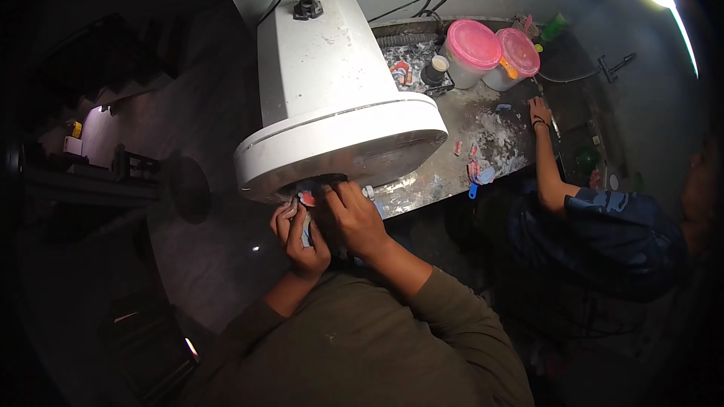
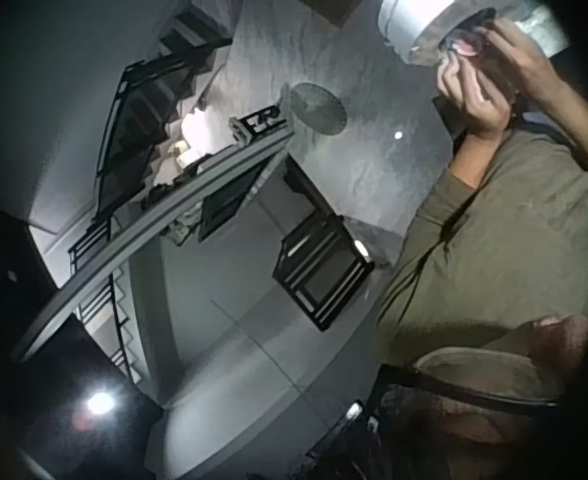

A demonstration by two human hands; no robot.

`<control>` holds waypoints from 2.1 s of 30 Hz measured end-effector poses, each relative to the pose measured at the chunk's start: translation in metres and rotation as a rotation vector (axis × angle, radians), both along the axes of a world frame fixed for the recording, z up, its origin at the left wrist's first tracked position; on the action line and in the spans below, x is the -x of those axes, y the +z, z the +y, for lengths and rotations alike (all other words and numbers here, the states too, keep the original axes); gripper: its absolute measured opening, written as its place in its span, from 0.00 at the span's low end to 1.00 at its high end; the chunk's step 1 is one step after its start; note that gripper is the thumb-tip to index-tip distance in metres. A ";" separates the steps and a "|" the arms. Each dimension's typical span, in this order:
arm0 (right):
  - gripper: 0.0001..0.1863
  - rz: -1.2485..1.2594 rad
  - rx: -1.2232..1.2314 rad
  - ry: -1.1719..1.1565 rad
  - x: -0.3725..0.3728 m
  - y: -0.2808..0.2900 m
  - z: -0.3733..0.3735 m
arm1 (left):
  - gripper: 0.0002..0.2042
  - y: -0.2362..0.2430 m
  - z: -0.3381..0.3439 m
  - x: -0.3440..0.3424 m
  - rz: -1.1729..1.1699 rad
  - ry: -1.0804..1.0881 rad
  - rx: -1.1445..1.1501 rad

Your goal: The person trims a dental cast by holding and rotating it against the spinning wheel inside a model trimmer machine.

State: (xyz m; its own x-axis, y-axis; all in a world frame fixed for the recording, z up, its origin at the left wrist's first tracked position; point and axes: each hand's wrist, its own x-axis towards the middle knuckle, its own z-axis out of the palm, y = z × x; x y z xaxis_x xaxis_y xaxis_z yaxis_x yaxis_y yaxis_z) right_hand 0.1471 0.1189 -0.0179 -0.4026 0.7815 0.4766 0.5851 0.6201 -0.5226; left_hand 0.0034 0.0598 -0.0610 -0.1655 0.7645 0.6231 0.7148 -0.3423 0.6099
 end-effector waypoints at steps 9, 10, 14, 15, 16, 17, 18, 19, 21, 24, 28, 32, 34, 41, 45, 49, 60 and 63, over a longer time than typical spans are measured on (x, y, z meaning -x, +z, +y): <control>0.23 -0.024 -0.010 -0.009 0.000 -0.002 0.000 | 0.21 0.004 0.000 0.000 0.019 -0.001 0.018; 0.23 -0.024 -0.012 -0.010 0.000 -0.002 0.000 | 0.21 0.004 0.000 0.000 0.021 0.000 0.021; 0.23 -0.018 -0.019 -0.010 0.001 0.002 0.000 | 0.21 0.003 0.000 0.001 0.023 -0.010 0.034; 0.23 -0.019 -0.018 -0.011 0.001 0.001 0.000 | 0.21 0.004 0.000 0.002 0.027 -0.013 0.030; 0.23 -0.024 -0.013 -0.015 0.002 0.000 -0.001 | 0.21 0.004 0.000 0.002 0.030 -0.017 0.025; 0.23 -0.030 -0.007 -0.020 0.002 -0.001 -0.001 | 0.21 0.004 0.001 0.002 0.029 -0.018 0.026; 0.23 -0.031 -0.006 -0.021 0.002 -0.001 -0.001 | 0.21 0.004 0.001 0.002 0.029 -0.014 0.027; 0.23 -0.030 0.003 -0.020 0.002 0.000 -0.001 | 0.21 0.004 0.000 0.001 0.028 -0.010 0.027; 0.23 -0.031 0.013 -0.020 0.002 0.000 -0.001 | 0.21 0.005 0.001 0.002 0.031 -0.017 0.023; 0.23 -0.013 -0.011 -0.028 0.003 -0.004 -0.001 | 0.21 0.004 0.001 0.003 0.041 -0.025 0.023; 0.23 0.000 -0.014 -0.027 0.005 -0.004 -0.001 | 0.22 0.002 0.001 0.003 0.046 -0.018 0.013; 0.23 0.014 -0.012 -0.022 0.003 -0.004 0.000 | 0.22 0.004 0.000 0.002 0.055 -0.013 0.025; 0.23 0.037 -0.010 -0.019 0.004 0.001 0.000 | 0.22 0.006 0.000 0.002 0.061 -0.012 0.030; 0.23 0.108 0.004 0.012 0.001 -0.003 0.003 | 0.22 0.002 0.001 0.000 0.075 0.025 0.036; 0.24 0.165 -0.026 0.059 -0.001 -0.005 0.003 | 0.21 0.001 0.000 0.000 0.059 0.024 0.038; 0.25 0.184 -0.048 0.117 -0.001 -0.007 0.004 | 0.19 -0.001 -0.001 0.001 0.056 0.040 0.031; 0.22 0.275 -0.093 0.152 -0.002 -0.006 0.001 | 0.23 0.001 -0.005 -0.002 0.066 0.051 0.039; 0.22 0.251 -0.044 0.144 -0.003 -0.004 -0.009 | 0.23 -0.004 -0.005 0.003 0.059 0.036 0.031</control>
